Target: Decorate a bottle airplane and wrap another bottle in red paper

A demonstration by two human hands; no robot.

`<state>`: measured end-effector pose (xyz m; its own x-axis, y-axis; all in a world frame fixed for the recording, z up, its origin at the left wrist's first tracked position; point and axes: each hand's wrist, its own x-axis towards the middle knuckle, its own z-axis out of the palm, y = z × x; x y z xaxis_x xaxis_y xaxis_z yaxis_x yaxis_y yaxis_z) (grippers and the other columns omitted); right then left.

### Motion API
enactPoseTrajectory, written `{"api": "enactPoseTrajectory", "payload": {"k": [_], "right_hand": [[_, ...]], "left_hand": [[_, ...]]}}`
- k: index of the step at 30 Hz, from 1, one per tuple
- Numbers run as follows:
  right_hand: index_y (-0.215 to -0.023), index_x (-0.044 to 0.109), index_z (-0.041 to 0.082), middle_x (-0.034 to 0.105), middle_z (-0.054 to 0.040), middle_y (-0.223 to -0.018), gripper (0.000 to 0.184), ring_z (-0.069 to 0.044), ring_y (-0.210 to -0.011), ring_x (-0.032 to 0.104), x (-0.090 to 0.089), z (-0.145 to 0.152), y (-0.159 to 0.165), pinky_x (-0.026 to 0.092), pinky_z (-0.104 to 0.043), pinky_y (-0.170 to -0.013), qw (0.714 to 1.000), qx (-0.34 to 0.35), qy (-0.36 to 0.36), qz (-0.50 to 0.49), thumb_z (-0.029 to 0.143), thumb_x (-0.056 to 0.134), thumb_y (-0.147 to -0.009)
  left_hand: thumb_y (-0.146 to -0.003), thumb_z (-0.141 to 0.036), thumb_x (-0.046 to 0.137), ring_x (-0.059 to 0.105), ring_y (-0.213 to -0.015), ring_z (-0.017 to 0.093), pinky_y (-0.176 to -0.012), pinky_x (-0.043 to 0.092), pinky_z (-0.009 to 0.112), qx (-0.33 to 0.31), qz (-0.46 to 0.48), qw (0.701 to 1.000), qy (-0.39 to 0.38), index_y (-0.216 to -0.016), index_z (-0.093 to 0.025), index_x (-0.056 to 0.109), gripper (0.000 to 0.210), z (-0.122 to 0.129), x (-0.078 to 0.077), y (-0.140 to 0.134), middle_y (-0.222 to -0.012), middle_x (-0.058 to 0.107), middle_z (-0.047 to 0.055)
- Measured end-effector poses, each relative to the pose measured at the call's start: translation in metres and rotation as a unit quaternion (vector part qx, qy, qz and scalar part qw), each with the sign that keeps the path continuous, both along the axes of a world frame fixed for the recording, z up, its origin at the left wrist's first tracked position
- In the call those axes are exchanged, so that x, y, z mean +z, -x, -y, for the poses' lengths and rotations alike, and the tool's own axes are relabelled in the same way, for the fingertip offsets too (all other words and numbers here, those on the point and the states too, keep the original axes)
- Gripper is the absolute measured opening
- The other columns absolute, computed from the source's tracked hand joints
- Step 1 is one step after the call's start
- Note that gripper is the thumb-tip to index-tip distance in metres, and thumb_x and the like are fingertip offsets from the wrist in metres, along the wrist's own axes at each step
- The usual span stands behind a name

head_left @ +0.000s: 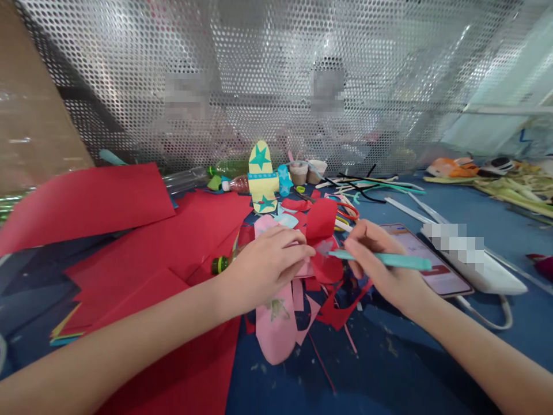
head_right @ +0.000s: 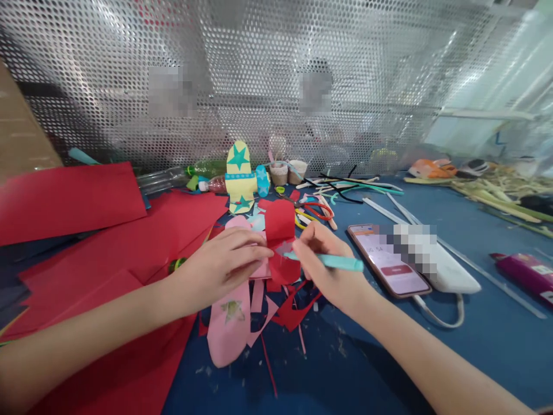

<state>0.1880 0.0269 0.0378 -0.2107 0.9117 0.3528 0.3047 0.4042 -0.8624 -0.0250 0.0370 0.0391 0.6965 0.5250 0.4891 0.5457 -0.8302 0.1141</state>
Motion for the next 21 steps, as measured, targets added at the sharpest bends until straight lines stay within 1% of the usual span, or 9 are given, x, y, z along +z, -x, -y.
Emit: {"api": "enactPoseTrajectory", "payload": {"k": [2, 4, 7, 9, 11, 14, 18, 21], "right_hand": [[-0.073, 0.042, 0.024, 0.047, 0.008, -0.053, 0.016, -0.009, -0.044, 0.041, -0.003, -0.001, 0.001, 0.033, -0.022, -0.043, 1.0, 0.001, -0.012, 0.023, 0.028, 0.056, -0.08], [-0.072, 0.04, 0.024, 0.045, 0.0077, -0.056, 0.017, -0.009, -0.046, 0.039, -0.005, -0.002, 0.001, 0.033, -0.022, -0.044, 0.999, 0.002, -0.019, 0.039, 0.025, 0.056, -0.079], [-0.066, 0.037, 0.024, 0.04, 0.0081, -0.051, 0.022, -0.009, -0.045, 0.036, -0.005, -0.004, 0.002, 0.029, -0.022, -0.042, 0.998, -0.034, -0.017, 0.05, 0.026, 0.055, -0.079], [-0.063, 0.035, 0.024, 0.037, 0.0085, -0.048, 0.024, -0.009, -0.043, 0.033, -0.003, -0.005, 0.003, 0.026, -0.023, -0.04, 0.997, -0.054, -0.014, 0.052, 0.026, 0.055, -0.078], [-0.062, 0.036, 0.025, 0.037, 0.0085, -0.047, 0.024, -0.009, -0.042, 0.032, -0.003, -0.005, 0.003, 0.025, -0.023, -0.039, 0.997, -0.057, -0.011, 0.053, 0.026, 0.055, -0.077], [-0.064, 0.036, 0.024, 0.038, 0.0083, -0.048, 0.023, -0.009, -0.043, 0.034, -0.004, -0.005, 0.002, 0.026, -0.023, -0.04, 0.998, -0.047, -0.005, 0.051, 0.024, 0.055, -0.078], [-0.065, 0.036, 0.024, 0.04, 0.0082, -0.05, 0.023, -0.009, -0.043, 0.035, -0.007, -0.006, 0.001, 0.027, -0.022, -0.041, 0.998, -0.039, -0.006, 0.038, 0.022, 0.054, -0.079], [-0.064, 0.037, 0.024, 0.039, 0.0088, -0.048, 0.023, -0.008, -0.042, 0.034, -0.008, -0.006, 0.001, 0.027, -0.022, -0.04, 0.998, -0.041, -0.01, 0.038, 0.021, 0.054, -0.079]], "left_hand": [[-0.094, -0.016, 0.042, 0.056, -0.095, 0.018, -0.081, 0.049, 0.032, -0.007, 0.002, 1.0, 0.001, -0.105, -0.017, 0.064, 0.025, -0.005, -0.001, 0.002, -0.101, 0.063, 0.008], [-0.094, -0.015, 0.043, 0.056, -0.095, 0.018, -0.079, 0.049, 0.031, -0.009, 0.004, 1.0, 0.004, -0.109, -0.018, 0.063, 0.026, -0.008, -0.001, 0.004, -0.103, 0.063, 0.008], [-0.094, -0.015, 0.043, 0.057, -0.094, 0.018, -0.077, 0.05, 0.031, -0.003, 0.004, 1.0, 0.005, -0.113, -0.021, 0.062, 0.028, -0.009, -0.002, 0.006, -0.104, 0.062, 0.007], [-0.094, -0.016, 0.042, 0.057, -0.095, 0.018, -0.078, 0.05, 0.032, 0.001, 0.001, 1.0, -0.006, -0.113, -0.021, 0.063, 0.028, -0.009, -0.004, 0.006, -0.105, 0.062, 0.008], [-0.095, -0.017, 0.042, 0.057, -0.097, 0.019, -0.079, 0.051, 0.034, 0.008, -0.004, 1.0, -0.027, -0.112, -0.02, 0.063, 0.028, -0.009, -0.007, 0.006, -0.106, 0.062, 0.008], [-0.093, -0.015, 0.042, 0.058, -0.099, 0.02, -0.081, 0.052, 0.035, 0.017, -0.029, 0.996, -0.078, -0.11, -0.018, 0.063, 0.027, -0.008, -0.011, 0.005, -0.106, 0.063, 0.009], [-0.088, -0.009, 0.046, 0.057, -0.103, 0.025, -0.084, 0.052, 0.039, 0.018, -0.079, 0.983, -0.165, -0.112, -0.015, 0.06, 0.029, -0.003, -0.015, 0.004, -0.106, 0.063, 0.011], [-0.088, -0.008, 0.047, 0.056, -0.106, 0.027, -0.086, 0.052, 0.041, 0.023, -0.098, 0.975, -0.196, -0.114, -0.015, 0.058, 0.03, -0.001, -0.018, 0.004, -0.107, 0.062, 0.012]]}}
